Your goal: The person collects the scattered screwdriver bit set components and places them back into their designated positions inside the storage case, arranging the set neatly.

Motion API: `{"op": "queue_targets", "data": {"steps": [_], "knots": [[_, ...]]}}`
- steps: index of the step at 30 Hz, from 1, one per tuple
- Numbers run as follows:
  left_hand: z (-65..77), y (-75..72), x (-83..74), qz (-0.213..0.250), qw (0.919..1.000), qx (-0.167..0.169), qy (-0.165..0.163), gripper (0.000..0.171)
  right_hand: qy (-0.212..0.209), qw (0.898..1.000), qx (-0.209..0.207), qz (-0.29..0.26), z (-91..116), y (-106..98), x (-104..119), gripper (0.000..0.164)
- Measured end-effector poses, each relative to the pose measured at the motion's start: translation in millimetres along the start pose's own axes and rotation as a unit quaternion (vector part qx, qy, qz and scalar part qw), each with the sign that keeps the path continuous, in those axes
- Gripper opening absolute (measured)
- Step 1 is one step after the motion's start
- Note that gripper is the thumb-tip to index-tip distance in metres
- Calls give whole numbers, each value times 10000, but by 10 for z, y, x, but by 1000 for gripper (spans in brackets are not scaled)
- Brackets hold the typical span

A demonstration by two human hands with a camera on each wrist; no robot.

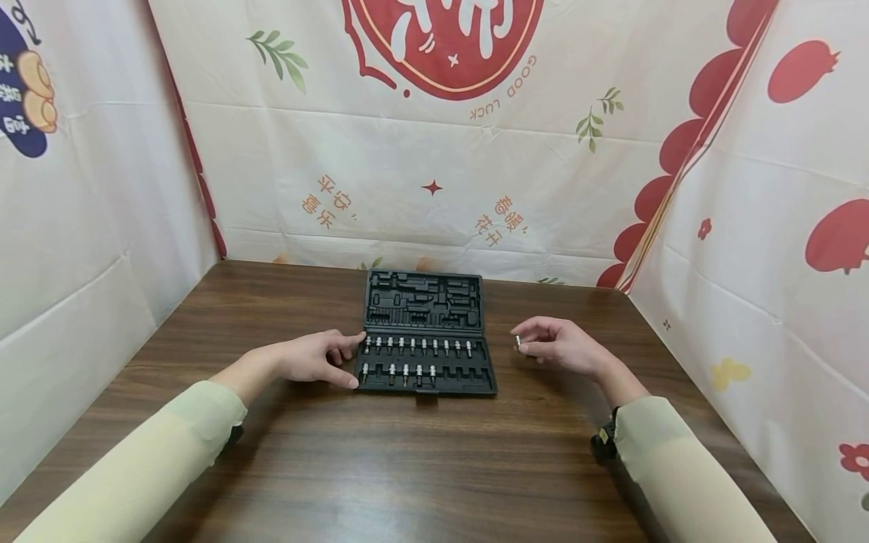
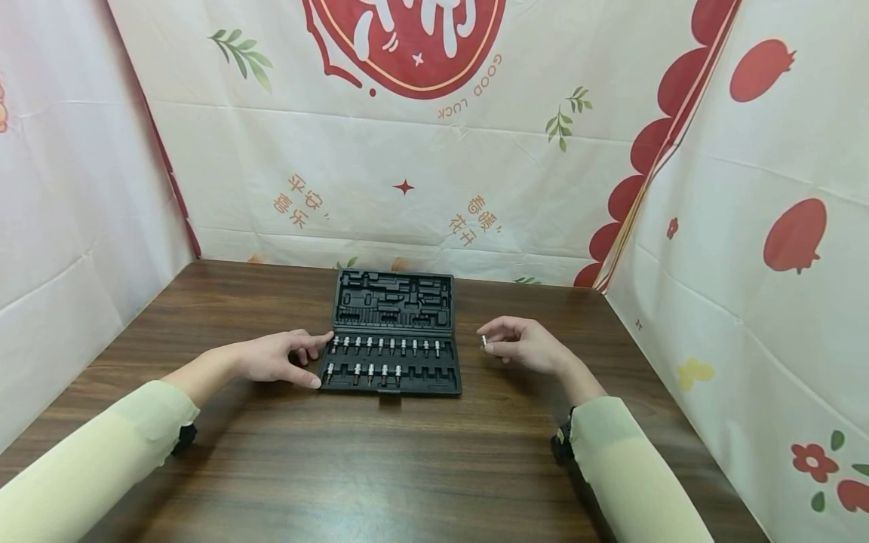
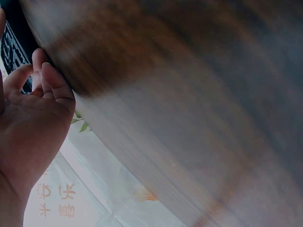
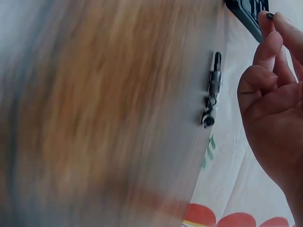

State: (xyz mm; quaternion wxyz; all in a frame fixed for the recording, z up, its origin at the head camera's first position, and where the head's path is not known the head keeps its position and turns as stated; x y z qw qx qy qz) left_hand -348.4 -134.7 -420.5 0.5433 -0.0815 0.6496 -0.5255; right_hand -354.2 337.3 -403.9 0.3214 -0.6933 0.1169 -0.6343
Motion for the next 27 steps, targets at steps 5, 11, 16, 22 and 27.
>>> {"op": "queue_targets", "data": {"steps": [5,11,16,22,27], "knots": [[-3,0,8,-13,10000,-5,9,101,-62,9999,13,118,-73,89,60,42],[0,-6,-2,-8,10000,15,28,101,-98,9998,-12,177,-148,183,127,38],[-12,2,10,10,10000,33,-12,101,-115,9993,-37,348,-203,255,168,34],[-21,0,13,5,10000,26,-20,101,-111,9990,-62,438,-260,321,230,28],[-27,-4,14,-20,10000,21,-33,101,-71,9989,-83,457,-297,357,263,28]]}}
Point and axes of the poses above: each hand's wrist, its own z-axis away from the middle knuckle, its own y-axis out of the palm, x = y × z, the point moved 4 cm from there along -z, towards the middle knuckle, and after that the axes turned 4 degrees about -x, right-handed, at the moved point
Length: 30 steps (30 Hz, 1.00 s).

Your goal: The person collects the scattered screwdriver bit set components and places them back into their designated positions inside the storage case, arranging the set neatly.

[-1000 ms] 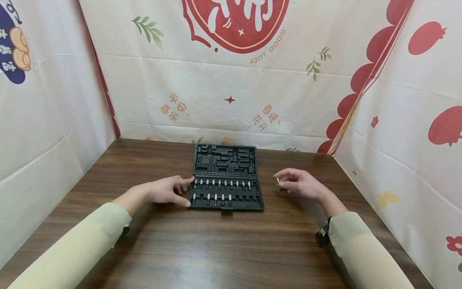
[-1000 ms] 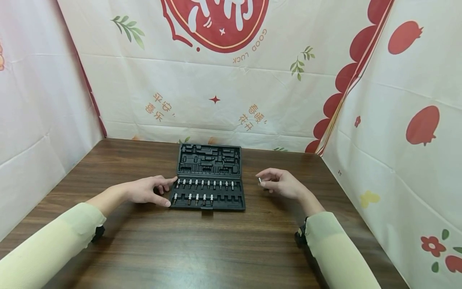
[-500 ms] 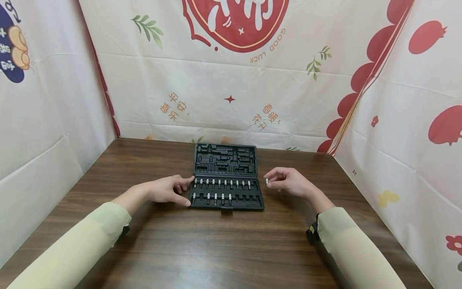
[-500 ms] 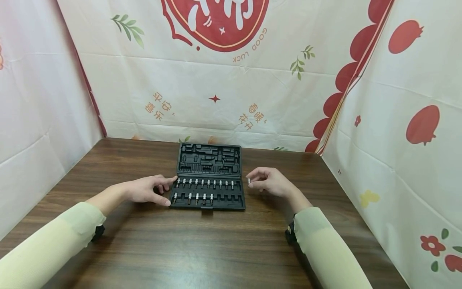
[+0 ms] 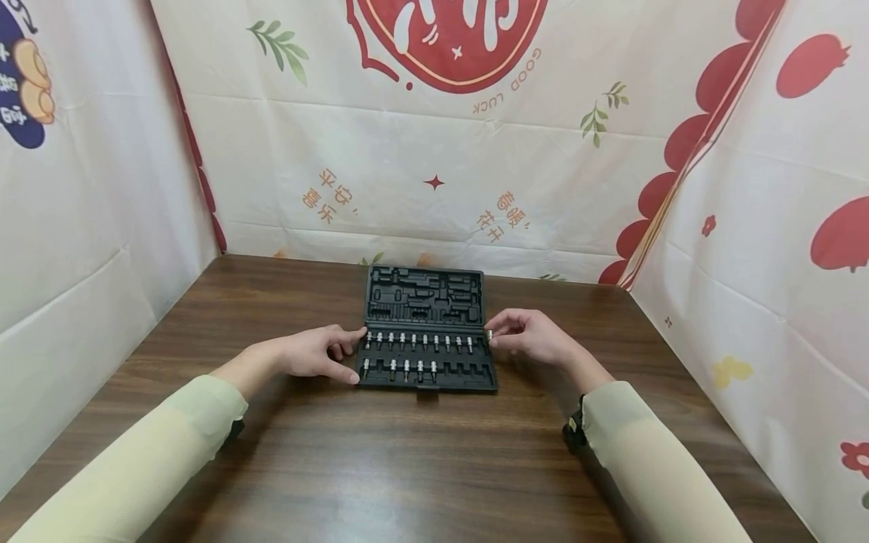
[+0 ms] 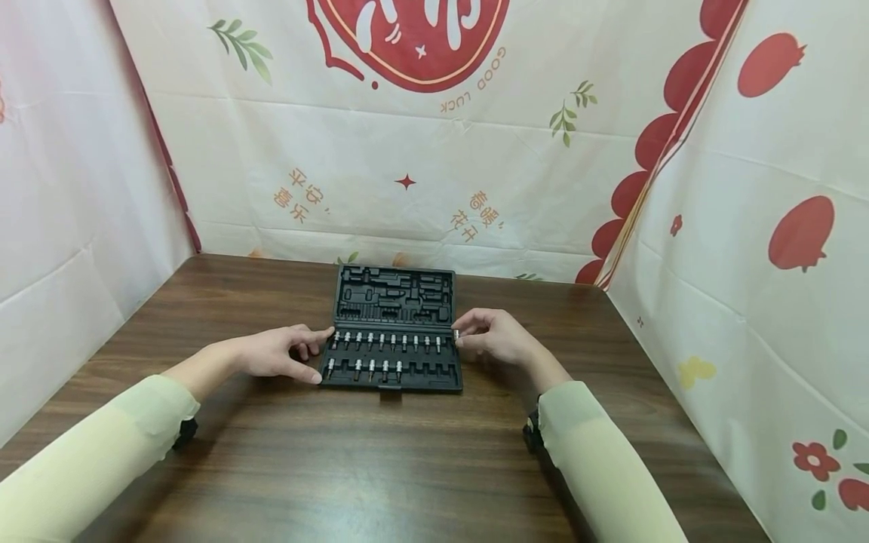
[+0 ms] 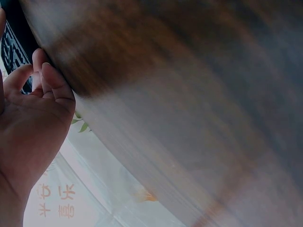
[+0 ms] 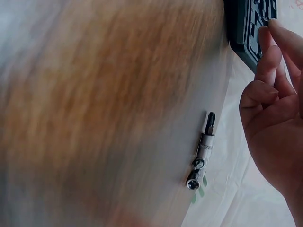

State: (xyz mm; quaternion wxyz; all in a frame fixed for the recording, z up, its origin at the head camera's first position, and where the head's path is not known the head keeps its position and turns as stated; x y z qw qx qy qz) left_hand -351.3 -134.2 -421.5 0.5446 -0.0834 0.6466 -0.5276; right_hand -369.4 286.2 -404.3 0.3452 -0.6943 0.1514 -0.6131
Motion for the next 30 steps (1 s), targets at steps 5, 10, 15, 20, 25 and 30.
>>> {"op": "queue_targets", "data": {"steps": [5,10,15,20,25,30], "knots": [[-9,-4,1,10,10000,23,-10,102,62,10000,-17,-41,-23,24,23,29],[-6,-5,5,-4,10000,20,2,101,112,9999,26,-91,-56,55,40,30],[5,-4,5,15,10000,32,8,101,160,9999,44,-38,-105,81,18,27],[0,-4,0,25,10000,40,17,101,204,9998,46,64,-136,102,-25,22],[-1,-2,-4,18,10000,48,39,101,223,9996,6,160,-135,117,-36,18],[1,-1,4,-3,10000,36,36,101,116,9995,3,288,-132,134,-20,14]]}}
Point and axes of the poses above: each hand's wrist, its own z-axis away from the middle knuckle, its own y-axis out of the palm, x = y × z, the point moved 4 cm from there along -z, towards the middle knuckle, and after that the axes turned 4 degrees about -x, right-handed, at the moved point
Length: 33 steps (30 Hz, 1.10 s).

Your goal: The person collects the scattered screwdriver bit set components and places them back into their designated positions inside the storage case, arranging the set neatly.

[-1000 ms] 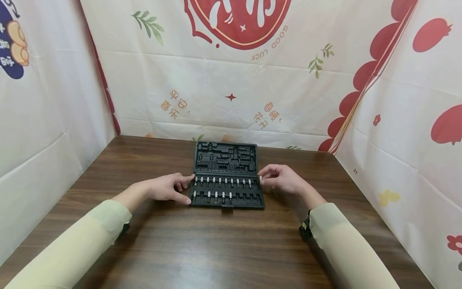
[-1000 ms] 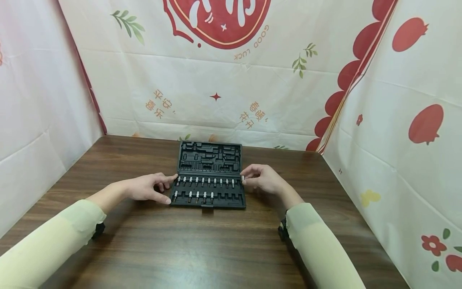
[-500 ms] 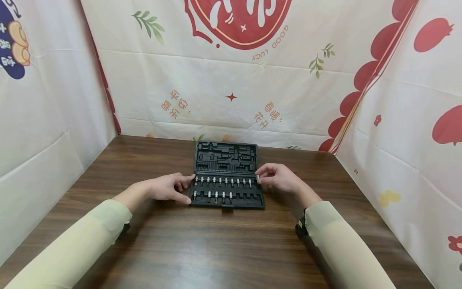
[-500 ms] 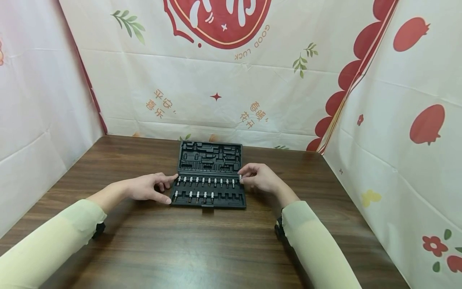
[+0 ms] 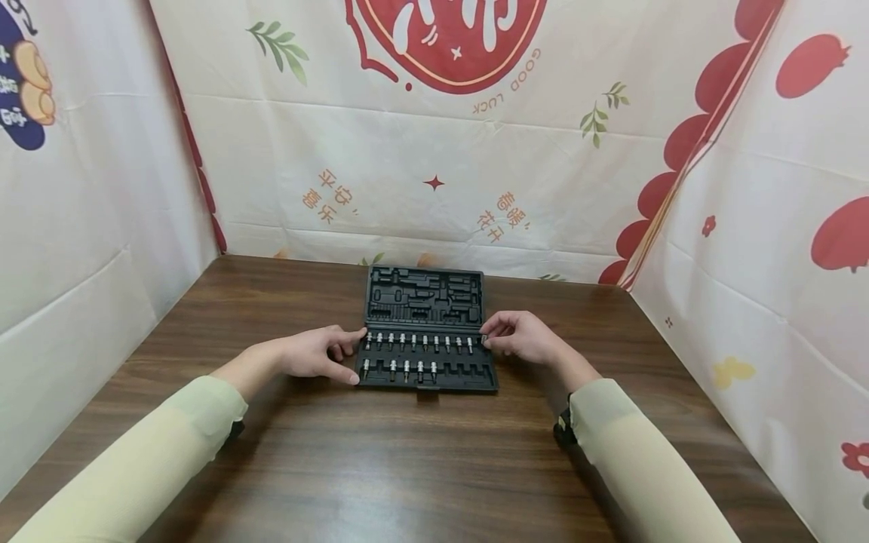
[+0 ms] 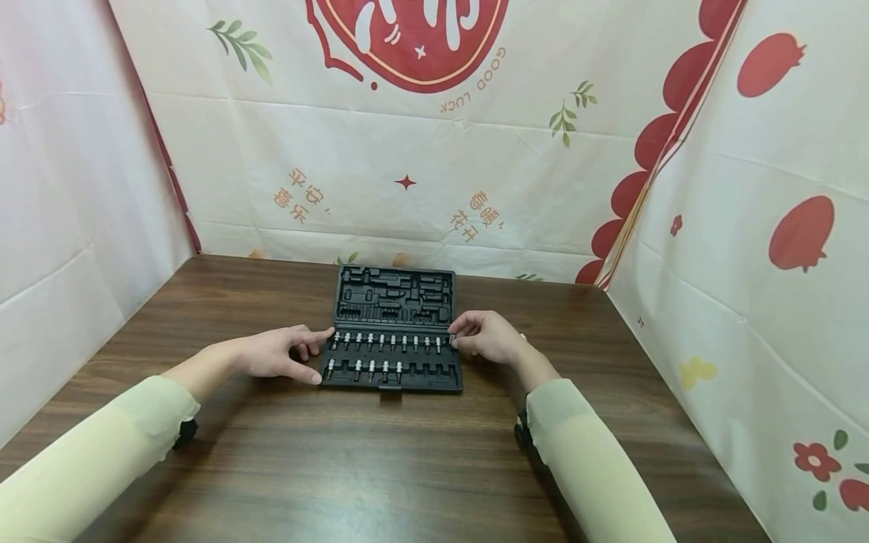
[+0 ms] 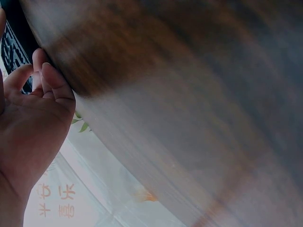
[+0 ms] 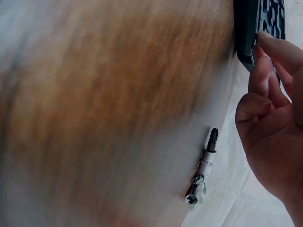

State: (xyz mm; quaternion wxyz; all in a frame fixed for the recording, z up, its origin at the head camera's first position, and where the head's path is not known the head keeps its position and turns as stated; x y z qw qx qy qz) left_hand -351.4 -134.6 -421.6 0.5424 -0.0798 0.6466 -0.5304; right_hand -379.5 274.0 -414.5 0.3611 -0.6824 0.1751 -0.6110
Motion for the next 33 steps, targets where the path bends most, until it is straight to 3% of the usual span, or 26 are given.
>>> {"op": "queue_targets", "data": {"steps": [14,26,33], "knots": [[13,6,3,-34,10000,-45,36,102,-81,9996,196,206,2,16,7,19],[19,7,-14,36,10000,-21,15,102,37,9999,153,57,-9,41,21,40],[18,9,-11,31,10000,-15,10,102,86,9996,105,230,-12,57,29,32]]}}
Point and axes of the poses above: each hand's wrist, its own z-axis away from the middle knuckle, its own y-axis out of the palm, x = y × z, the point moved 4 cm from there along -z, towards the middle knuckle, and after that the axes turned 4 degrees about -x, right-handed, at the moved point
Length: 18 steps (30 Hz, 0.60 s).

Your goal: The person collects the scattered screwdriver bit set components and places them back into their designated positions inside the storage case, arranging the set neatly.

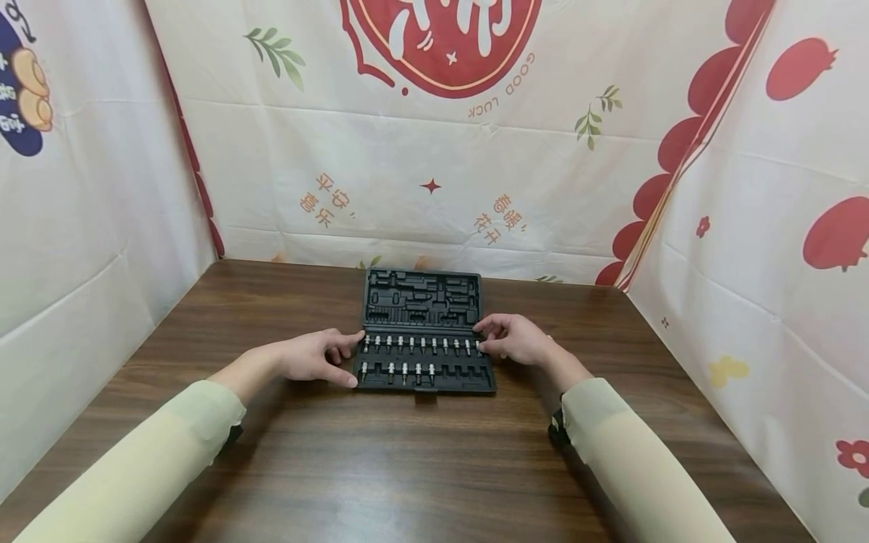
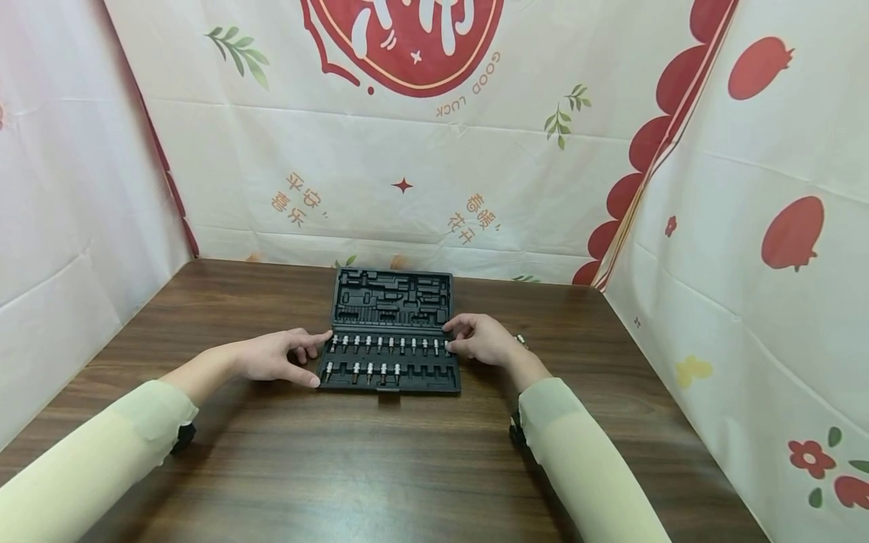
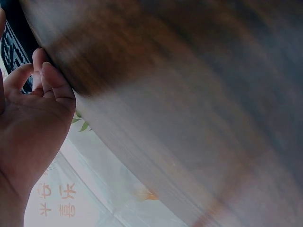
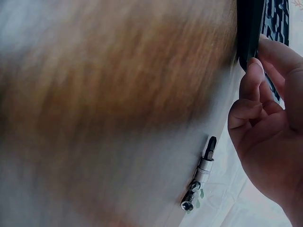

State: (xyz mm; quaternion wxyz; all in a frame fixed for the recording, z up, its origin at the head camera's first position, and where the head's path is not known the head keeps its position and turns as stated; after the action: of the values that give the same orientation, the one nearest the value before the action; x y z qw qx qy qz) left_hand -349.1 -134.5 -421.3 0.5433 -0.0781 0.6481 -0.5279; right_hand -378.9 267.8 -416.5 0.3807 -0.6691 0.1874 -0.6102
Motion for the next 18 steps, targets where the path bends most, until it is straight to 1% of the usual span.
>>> {"op": "queue_targets", "data": {"steps": [5,18], "knots": [[1,3,2,1,10000,6,-9,102,-2,10000,-18,91,9,4,-2,28],[5,1,-11,1,10000,-20,-11,101,75,9998,-73,185,1,20,-15,25]]}}
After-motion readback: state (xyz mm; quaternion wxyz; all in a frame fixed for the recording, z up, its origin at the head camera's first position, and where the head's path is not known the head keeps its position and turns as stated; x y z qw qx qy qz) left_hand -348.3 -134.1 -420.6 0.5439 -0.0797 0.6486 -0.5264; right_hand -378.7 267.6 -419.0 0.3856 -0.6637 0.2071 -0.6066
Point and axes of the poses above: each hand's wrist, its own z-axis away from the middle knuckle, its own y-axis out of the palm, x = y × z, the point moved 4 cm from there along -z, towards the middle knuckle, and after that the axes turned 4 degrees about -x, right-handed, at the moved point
